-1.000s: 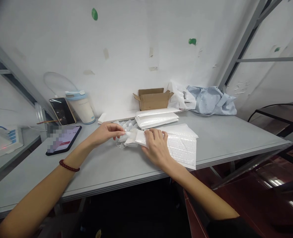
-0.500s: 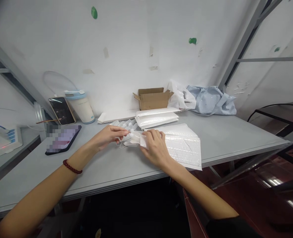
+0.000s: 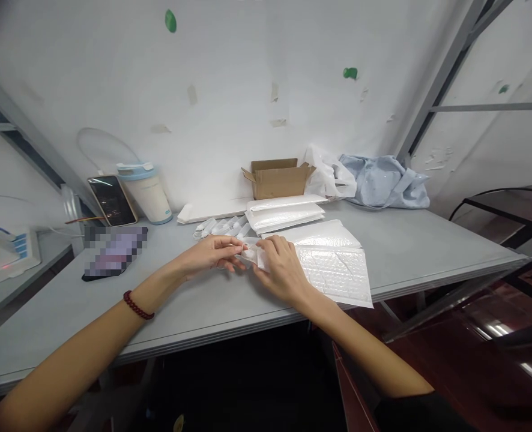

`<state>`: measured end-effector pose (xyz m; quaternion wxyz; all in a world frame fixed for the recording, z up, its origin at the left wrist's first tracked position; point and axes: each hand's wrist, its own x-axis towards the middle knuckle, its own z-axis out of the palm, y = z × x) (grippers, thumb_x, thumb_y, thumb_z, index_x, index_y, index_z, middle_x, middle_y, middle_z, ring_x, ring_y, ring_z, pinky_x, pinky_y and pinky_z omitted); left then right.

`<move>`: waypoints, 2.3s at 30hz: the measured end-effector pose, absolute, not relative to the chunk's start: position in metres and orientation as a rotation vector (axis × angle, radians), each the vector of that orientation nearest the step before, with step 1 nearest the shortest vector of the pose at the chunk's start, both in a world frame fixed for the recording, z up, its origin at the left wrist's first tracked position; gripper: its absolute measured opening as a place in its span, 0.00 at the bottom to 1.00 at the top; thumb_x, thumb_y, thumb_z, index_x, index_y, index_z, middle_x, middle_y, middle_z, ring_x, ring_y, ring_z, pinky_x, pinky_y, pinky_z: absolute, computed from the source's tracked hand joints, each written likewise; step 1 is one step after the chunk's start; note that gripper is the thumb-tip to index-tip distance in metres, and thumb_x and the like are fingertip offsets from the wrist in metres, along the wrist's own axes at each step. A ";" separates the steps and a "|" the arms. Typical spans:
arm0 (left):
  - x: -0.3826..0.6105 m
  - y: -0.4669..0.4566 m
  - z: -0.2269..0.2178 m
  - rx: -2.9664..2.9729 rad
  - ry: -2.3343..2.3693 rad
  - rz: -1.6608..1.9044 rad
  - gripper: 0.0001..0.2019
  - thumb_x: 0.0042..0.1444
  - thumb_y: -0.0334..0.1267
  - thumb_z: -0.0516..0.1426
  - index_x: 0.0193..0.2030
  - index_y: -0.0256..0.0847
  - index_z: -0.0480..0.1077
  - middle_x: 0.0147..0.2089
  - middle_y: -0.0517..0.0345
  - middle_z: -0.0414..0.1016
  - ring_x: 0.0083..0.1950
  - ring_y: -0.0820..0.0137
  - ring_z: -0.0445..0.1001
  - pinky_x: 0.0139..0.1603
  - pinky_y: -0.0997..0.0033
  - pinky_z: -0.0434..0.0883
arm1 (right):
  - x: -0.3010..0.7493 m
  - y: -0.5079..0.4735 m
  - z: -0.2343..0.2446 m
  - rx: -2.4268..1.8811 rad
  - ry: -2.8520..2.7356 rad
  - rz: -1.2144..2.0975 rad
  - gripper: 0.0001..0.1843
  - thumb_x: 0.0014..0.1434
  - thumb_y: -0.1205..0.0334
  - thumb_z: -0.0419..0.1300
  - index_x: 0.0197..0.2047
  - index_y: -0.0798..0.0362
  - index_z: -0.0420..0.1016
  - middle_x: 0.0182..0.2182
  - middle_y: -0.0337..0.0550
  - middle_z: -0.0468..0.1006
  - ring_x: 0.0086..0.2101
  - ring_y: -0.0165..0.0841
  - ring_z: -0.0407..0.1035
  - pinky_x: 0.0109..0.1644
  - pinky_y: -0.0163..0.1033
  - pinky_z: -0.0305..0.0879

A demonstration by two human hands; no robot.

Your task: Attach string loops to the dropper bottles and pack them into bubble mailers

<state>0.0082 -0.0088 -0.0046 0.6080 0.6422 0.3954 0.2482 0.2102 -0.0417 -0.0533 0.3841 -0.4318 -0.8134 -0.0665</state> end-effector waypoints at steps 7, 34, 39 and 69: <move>0.013 -0.011 -0.006 1.534 1.012 0.677 0.11 0.52 0.43 0.62 0.33 0.35 0.78 0.35 0.49 0.81 0.43 0.65 0.77 0.50 0.63 0.71 | 0.209 -0.044 -0.049 -1.136 -2.120 -0.196 0.20 0.55 0.59 0.57 0.51 0.55 0.63 0.46 0.53 0.70 0.45 0.42 0.63 0.45 0.45 0.61; 0.006 -0.011 0.002 1.883 0.996 0.733 0.09 0.49 0.42 0.62 0.35 0.43 0.80 0.40 0.56 0.81 0.43 0.66 0.75 0.45 0.68 0.69 | 0.209 -0.043 -0.049 -1.311 -2.126 -0.318 0.23 0.49 0.64 0.56 0.50 0.57 0.64 0.43 0.52 0.70 0.43 0.43 0.62 0.47 0.45 0.54; -0.009 -0.005 0.011 2.081 1.275 0.783 0.10 0.51 0.42 0.58 0.33 0.39 0.78 0.37 0.54 0.80 0.41 0.63 0.75 0.43 0.65 0.69 | 0.211 -0.041 -0.051 -1.402 -1.999 -0.362 0.22 0.50 0.63 0.56 0.49 0.57 0.64 0.42 0.51 0.71 0.42 0.43 0.62 0.46 0.46 0.53; -0.001 -0.005 0.007 1.845 1.115 0.907 0.10 0.50 0.43 0.62 0.35 0.39 0.77 0.38 0.52 0.79 0.41 0.64 0.75 0.40 0.65 0.71 | 0.212 -0.039 -0.053 -1.436 -1.956 -0.340 0.21 0.49 0.64 0.55 0.48 0.56 0.64 0.40 0.51 0.71 0.41 0.43 0.62 0.44 0.45 0.54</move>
